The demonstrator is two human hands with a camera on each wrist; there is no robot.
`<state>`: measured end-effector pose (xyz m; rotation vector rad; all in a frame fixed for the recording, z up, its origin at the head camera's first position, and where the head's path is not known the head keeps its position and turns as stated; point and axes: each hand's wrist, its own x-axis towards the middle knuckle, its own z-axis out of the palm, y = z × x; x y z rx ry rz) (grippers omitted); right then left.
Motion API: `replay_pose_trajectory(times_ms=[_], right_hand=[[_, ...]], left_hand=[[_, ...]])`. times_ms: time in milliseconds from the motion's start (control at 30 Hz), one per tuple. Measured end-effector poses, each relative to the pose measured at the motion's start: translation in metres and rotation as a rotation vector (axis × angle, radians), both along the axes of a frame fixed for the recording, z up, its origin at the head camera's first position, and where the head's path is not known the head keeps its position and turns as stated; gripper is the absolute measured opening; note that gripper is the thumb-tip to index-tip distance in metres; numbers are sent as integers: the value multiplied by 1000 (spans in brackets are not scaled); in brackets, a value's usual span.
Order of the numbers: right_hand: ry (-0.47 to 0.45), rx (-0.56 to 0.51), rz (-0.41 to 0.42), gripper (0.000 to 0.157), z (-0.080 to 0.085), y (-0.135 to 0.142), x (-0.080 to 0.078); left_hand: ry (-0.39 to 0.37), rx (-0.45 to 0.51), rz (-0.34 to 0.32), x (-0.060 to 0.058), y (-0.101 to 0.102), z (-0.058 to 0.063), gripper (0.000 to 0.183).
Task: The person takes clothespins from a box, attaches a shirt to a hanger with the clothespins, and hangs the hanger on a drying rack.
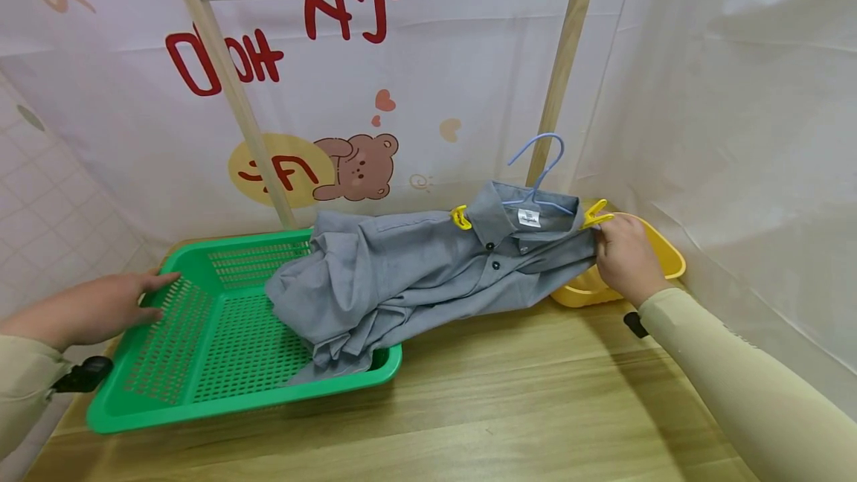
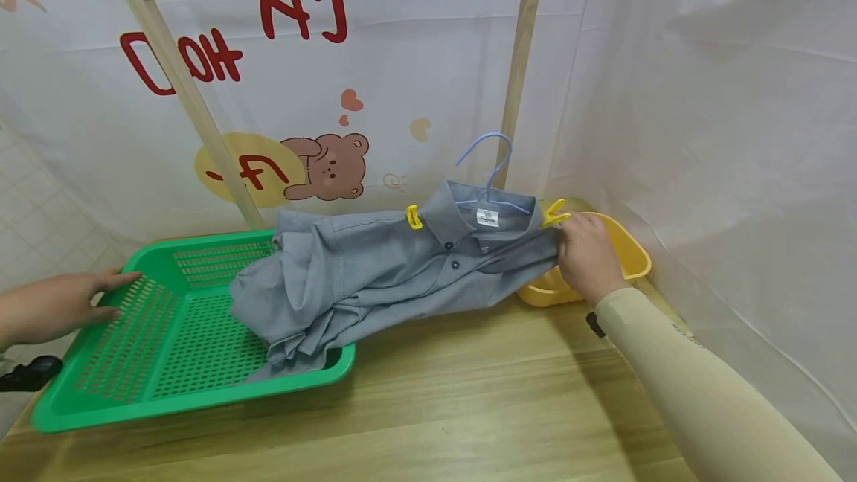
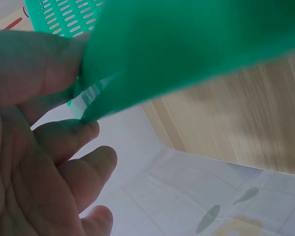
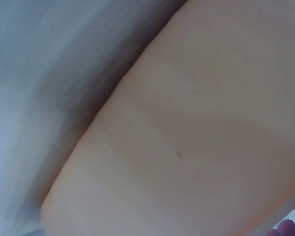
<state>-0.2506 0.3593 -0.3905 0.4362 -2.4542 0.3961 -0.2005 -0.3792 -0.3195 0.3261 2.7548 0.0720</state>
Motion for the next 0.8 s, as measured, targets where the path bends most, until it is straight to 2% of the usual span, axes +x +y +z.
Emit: replay_pose_trajectory(times_ms=[500,800], right_hand=[[-43,7,-32,20,-3,0,3],[-53,11,-40,19,-2,1,5]], left_hand=[[21,-7,-10,0,-10,-2,77],[11,-8,9,0,-13,-1,76]])
